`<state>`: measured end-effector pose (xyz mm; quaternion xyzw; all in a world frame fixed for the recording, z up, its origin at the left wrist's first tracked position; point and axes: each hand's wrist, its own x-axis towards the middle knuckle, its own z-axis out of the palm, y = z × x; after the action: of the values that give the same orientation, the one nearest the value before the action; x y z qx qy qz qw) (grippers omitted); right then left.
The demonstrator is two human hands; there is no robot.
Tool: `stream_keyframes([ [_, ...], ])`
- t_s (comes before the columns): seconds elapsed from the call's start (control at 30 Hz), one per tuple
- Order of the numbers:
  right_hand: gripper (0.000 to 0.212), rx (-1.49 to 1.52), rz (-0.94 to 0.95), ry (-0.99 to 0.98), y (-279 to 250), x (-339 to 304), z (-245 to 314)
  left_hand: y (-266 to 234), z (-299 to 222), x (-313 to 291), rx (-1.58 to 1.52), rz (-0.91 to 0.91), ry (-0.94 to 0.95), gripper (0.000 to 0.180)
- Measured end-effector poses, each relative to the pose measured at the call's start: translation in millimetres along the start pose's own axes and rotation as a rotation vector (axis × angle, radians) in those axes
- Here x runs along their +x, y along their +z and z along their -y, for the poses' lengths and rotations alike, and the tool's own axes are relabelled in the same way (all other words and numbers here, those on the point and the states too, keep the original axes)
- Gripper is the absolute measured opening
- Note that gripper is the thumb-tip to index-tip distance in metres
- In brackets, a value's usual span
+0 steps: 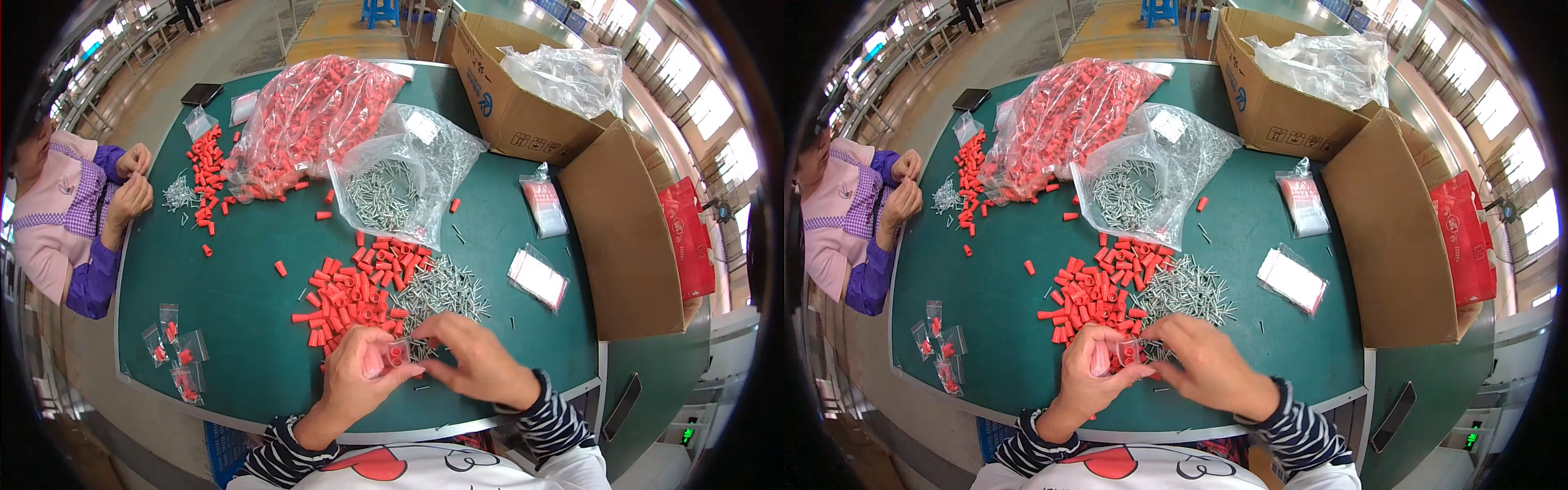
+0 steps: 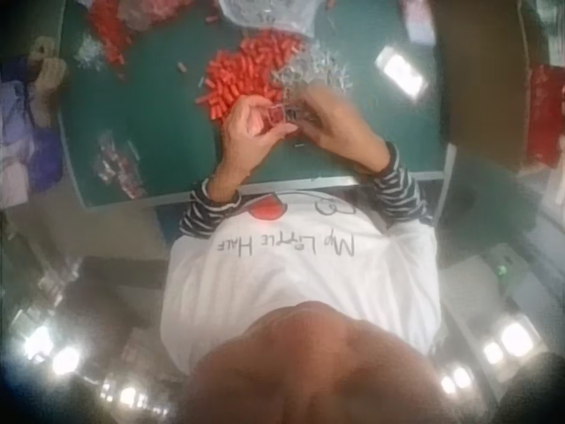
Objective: The person sorts plastic connectors and metal pins by hand, then packs them into small plastic zip-top bags.
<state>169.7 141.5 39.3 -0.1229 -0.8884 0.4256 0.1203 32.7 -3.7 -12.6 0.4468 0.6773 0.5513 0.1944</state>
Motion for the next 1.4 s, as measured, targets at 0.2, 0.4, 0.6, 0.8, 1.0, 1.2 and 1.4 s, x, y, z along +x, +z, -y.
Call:
stream_keyframes([
  [0.2,0.023,0.164,-0.144,-0.072,35.2,-7.6,-6.3,-3.3,10.9,-9.3,-0.307,0.081,-0.114,0.039],
  [0.4,0.014,0.492,-0.117,0.158,25.8,-6.7,1.6,-21.4,-4.3,-2.8,-0.351,0.047,-0.049,0.019],
  [0.6,0.013,0.528,-0.199,0.057,26.7,-3.9,3.7,-30.5,-18.2,-1.8,-0.253,0.023,-0.068,0.01],
  [0.8,0.011,0.442,-0.21,-0.018,27.3,4.9,9.3,-41.7,-29.9,0.2,-0.07,-0.008,-0.011,0.012],
  [1.0,0.01,0.301,-0.206,-0.069,25.5,13.4,16.3,-48.4,-38.0,3.1,-0.015,0.007,0.028,0.013],
  [1.2,0.008,0.271,-0.137,-0.114,37.0,20.6,29.2,-60.1,-33.6,-6.0,-0.021,0.013,0.005,0.013],
  [1.4,0.011,0.341,-0.167,-0.108,53.2,26.0,34.2,-102.3,-29.8,-36.1,0.352,-0.24,-0.039,0.008],
])
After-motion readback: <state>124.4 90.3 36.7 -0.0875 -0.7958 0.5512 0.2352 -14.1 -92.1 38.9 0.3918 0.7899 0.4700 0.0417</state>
